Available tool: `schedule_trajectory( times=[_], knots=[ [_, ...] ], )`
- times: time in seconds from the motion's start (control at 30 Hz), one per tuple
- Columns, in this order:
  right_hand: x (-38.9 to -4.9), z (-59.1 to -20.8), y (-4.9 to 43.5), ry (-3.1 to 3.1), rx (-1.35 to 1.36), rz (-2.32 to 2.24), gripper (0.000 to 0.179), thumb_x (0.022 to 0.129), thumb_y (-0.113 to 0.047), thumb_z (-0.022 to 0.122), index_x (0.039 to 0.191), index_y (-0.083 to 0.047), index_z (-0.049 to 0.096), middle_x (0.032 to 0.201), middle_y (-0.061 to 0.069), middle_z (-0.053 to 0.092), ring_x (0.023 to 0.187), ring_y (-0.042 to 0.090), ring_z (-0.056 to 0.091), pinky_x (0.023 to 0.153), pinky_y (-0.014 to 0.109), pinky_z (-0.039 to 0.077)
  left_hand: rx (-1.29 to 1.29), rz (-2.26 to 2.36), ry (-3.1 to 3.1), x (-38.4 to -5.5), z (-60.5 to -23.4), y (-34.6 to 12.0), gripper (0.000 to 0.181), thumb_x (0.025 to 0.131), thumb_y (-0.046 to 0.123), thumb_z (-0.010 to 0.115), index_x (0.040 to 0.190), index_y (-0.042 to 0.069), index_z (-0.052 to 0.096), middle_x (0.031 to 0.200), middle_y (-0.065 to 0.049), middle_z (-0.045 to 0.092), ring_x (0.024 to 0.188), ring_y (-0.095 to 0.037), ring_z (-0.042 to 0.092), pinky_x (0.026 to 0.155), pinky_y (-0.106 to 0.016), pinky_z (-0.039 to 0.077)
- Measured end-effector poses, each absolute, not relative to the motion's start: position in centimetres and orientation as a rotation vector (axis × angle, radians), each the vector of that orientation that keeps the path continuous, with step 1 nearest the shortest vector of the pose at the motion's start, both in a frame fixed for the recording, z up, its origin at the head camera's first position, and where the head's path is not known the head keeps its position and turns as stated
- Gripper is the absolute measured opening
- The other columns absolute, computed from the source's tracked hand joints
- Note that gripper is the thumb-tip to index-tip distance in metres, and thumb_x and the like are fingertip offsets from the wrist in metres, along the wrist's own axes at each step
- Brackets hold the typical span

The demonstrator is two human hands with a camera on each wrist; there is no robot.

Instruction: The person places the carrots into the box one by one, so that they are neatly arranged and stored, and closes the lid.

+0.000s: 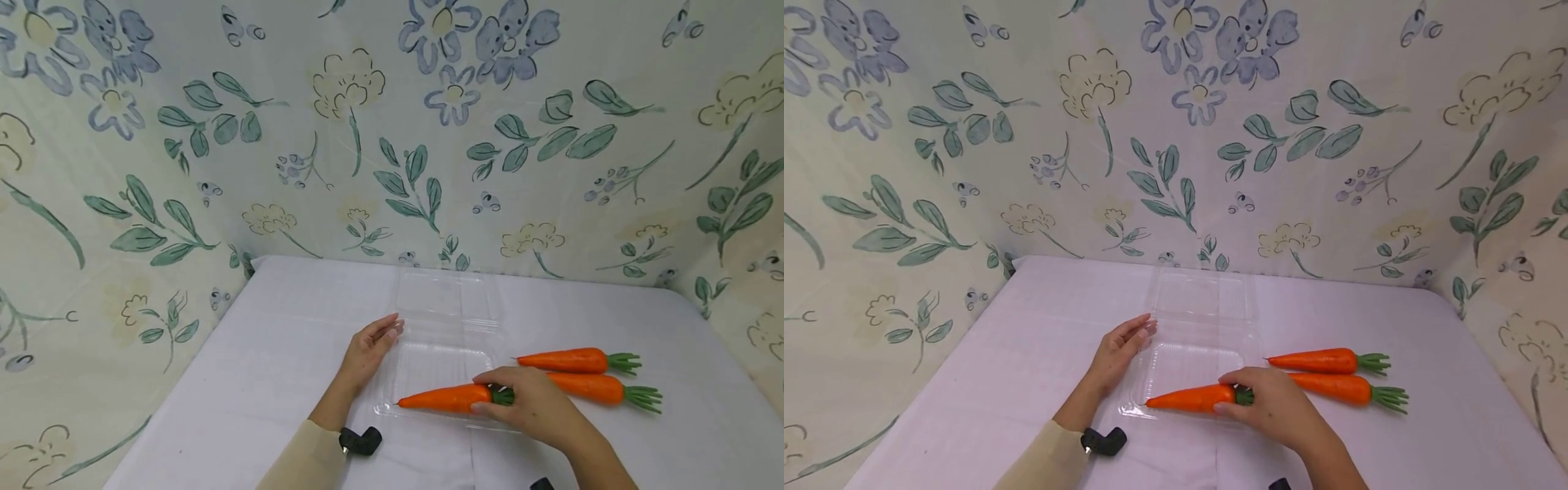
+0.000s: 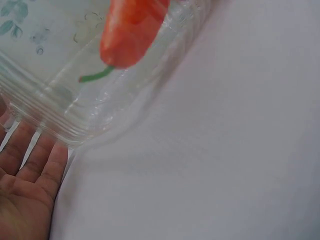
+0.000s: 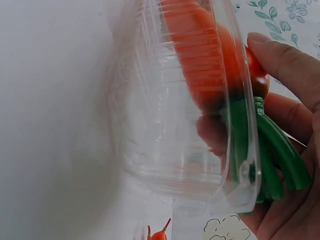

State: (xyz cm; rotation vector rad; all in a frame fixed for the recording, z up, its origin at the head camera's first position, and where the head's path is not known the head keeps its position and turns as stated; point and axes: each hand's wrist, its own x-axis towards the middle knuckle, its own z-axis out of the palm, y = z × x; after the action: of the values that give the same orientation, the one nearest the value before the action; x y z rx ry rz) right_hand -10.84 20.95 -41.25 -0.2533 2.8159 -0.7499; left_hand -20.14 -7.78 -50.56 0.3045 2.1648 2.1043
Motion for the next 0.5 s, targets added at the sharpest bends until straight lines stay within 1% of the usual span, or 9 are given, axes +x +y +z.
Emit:
schedule_trajectory(
  times=[0.17,0.37,0.5],
  knots=[
    [-10.87,-41.17,20.56,2.816,-0.264,-0.683,0.040,0.076,-0.060,0.081,0.109,-0.036,0.076,0.104,-0.018,0.073,0.093,0.006,0.061,0.092,0.046,0.058,0.315,2.111,2.170,-20.18,-50.58,-7.78,0.048,0.103,0.028,0.062,0.147,0.010,0.055,0.143,-0.008,0.064,0.134,-0.026,0.061,0.107,-0.022,0.050],
    [-11.06,-40.94,20.45,2.815,-0.305,-0.645,0.048,0.076,-0.063,0.081,0.112,-0.032,0.077,0.098,-0.019,0.071,0.090,0.005,0.056,0.088,0.040,0.056,0.307,2.121,2.158,-20.22,-50.48,-7.84,0.047,0.104,0.026,0.061,0.147,0.009,0.055,0.143,-0.007,0.064,0.134,-0.025,0.061,0.106,-0.022,0.051],
    [-11.05,-40.96,20.62,2.822,-0.329,-0.654,0.053,0.074,-0.066,0.080,0.113,-0.030,0.076,0.099,-0.019,0.070,0.091,0.005,0.056,0.087,0.037,0.055,0.310,2.125,2.156,-20.21,-50.64,-7.89,0.047,0.103,0.026,0.061,0.147,0.009,0.055,0.143,-0.008,0.064,0.134,-0.026,0.060,0.106,-0.022,0.051]
  ],
)
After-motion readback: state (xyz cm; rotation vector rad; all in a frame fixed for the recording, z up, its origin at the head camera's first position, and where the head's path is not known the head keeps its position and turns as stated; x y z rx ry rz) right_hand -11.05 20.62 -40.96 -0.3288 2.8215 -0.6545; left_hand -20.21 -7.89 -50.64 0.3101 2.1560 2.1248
